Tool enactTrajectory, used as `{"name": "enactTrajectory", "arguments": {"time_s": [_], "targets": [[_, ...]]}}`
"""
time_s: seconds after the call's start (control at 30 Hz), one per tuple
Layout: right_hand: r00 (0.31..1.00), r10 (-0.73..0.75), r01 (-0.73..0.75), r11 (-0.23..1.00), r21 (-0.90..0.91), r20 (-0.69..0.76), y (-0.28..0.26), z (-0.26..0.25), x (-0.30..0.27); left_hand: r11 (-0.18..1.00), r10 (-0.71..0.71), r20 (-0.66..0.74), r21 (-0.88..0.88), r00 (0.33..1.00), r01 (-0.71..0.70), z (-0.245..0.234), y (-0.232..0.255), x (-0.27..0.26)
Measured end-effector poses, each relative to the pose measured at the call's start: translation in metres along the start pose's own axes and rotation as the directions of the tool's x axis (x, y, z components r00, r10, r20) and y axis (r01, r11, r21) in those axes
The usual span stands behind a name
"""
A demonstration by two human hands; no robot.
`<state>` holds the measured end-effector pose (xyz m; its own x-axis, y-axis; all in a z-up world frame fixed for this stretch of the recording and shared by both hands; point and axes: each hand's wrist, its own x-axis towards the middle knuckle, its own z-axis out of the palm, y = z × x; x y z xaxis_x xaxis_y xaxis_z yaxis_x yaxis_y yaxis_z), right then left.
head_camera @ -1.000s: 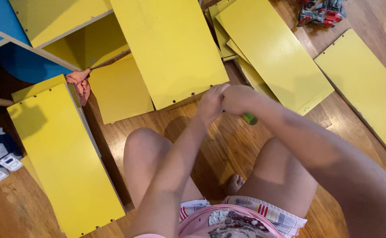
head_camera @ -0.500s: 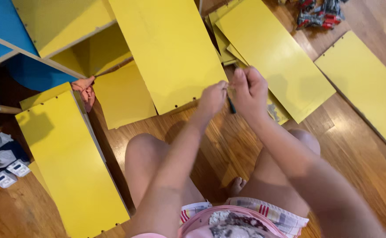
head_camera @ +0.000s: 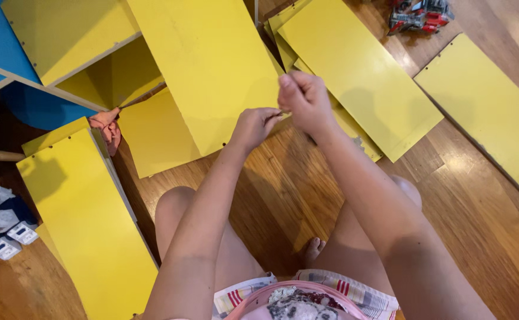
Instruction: The person sits on the floor and assembles yellow wooden furniture panels using a screwdriver. They align the panels, insert screws, and tighten them to join the pieces together.
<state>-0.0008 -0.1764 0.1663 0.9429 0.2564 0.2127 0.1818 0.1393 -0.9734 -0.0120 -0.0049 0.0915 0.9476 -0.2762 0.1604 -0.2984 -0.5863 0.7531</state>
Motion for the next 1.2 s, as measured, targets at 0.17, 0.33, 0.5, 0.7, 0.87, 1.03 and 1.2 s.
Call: {"name": "enactTrajectory", "arguments": {"time_s": [0.17,0.33,0.5,0.7,0.87,1.03,1.2], "targets": [[0.951,-0.274,0.257,0.958,-0.125,-0.143,-0.005,0.014,-0.007,1.0,-0.011,-0.093,-0.009,0.996,0.01,0.003,0.004,-0.006],[0.969,-0.126,0.118,0.992,-0.046,-0.212,0.002,0.022,-0.01,0.999,-0.02,-0.083,-0.033,0.996,0.017,0.006,0.003,-0.01],[0.957,-0.154,0.176,0.982,0.073,-0.244,0.005,0.021,0.006,0.999,0.048,-0.091,0.019,0.995,-0.047,0.005,0.001,-0.003],[0.966,-0.152,0.172,0.982,0.078,-0.21,0.008,0.03,-0.007,0.997,-0.006,0.009,0.071,1.0,0.005,-0.002,0.002,-0.005],[0.96,-0.169,0.198,0.974,0.113,-0.223,0.012,0.03,0.0,0.999,0.003,0.035,0.035,0.999,-0.004,-0.006,0.006,-0.003],[0.959,-0.232,0.259,0.952,0.164,-0.165,0.017,0.015,0.003,0.997,0.067,0.053,0.045,0.996,-0.069,0.001,-0.005,0.001],[0.99,-0.137,0.139,0.982,0.126,-0.026,0.015,0.025,0.007,0.994,0.026,0.194,0.097,0.981,-0.045,0.0,-0.024,0.001]]}}
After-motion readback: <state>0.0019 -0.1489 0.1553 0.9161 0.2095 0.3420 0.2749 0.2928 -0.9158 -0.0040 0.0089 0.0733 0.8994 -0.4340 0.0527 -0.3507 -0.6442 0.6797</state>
